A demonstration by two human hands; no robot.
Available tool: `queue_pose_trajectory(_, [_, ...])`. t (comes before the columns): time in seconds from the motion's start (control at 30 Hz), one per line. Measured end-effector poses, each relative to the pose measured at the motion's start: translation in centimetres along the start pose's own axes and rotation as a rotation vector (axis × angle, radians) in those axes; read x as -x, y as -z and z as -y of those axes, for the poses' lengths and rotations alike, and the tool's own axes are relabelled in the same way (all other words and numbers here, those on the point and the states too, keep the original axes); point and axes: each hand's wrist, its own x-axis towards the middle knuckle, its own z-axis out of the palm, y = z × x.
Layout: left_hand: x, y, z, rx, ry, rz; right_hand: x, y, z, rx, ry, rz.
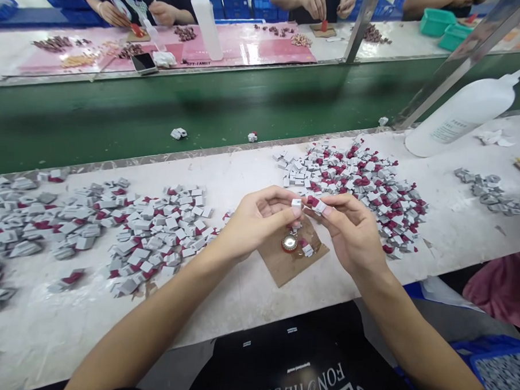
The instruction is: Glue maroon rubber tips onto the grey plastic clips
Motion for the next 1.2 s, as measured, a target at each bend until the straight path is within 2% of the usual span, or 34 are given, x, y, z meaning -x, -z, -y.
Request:
queue_pose_trajectory(0.13, [-0.1,-0.3,0.4,0.027,0.022,0.007,0.0,0.0,-0.3,0.07,0.015,0.033])
queue_pose_trajectory(0.37, [0.0,-0.2,0.7,0.062,0.026,0.018,0.3,-0.3,-0.1,0.016,0.016,0.005])
queue_pose_trajectory(0.47, [0.1,-0.1,0.7,0.015,0.013,0.028,0.2,-0.3,0.2,0.061,0.011,0.017])
queue_pose_trajectory(0.67, [0.3,0.7,0.1,-0.122,-0.087,-0.024,-0.8,-0.3,0.9,0.149,-0.036,0.144])
queue_pose_trajectory(0.73, [0.3,1.6,-0.2,-0.158,-0.088,-0.015,-1.8,-0.7,1.1,0.175,-0.055,0.209])
queue_pose_trajectory(0.8, [0.2,3.1,-0.6,-0.216,-0.08,-0.015,-3.6,-1.6,1.2,0.237,-0.074,0.326])
queue_pose_trajectory(0.87, [-0.1,5.3,-1.0,-0.329,-0.097,-0.092,-6.5,-3.2,1.2,0.36,-0.036,0.433])
queue_pose_trajectory(0.9, [-0.3,6.6,-1.2,-0.404,-0.121,-0.182,-8.4,-4.4,1.1,0.442,0.011,0.459])
queue_pose_trajectory(1.0, [-1.0,11.1,-1.6,-0.597,-0.165,-0.574,-14.6,-9.8,0.4,0.724,0.175,0.402])
queue_pose_trajectory(1.07, [-1.5,13.7,-1.6,-0.626,-0.135,-0.777,-18.4,-14.3,-0.5,0.883,0.191,0.406])
queue_pose_trajectory(1.13, [-2.0,15.7,-1.4,-0.591,-0.086,-0.849,-21.2,-18.6,-1.7,0.883,0.179,0.433])
queue_pose_trajectory(1.2, [-2.6,17.0,-1.2,-0.548,-0.044,-0.845,-23.1,-21.8,-2.7,0.848,0.155,0.464])
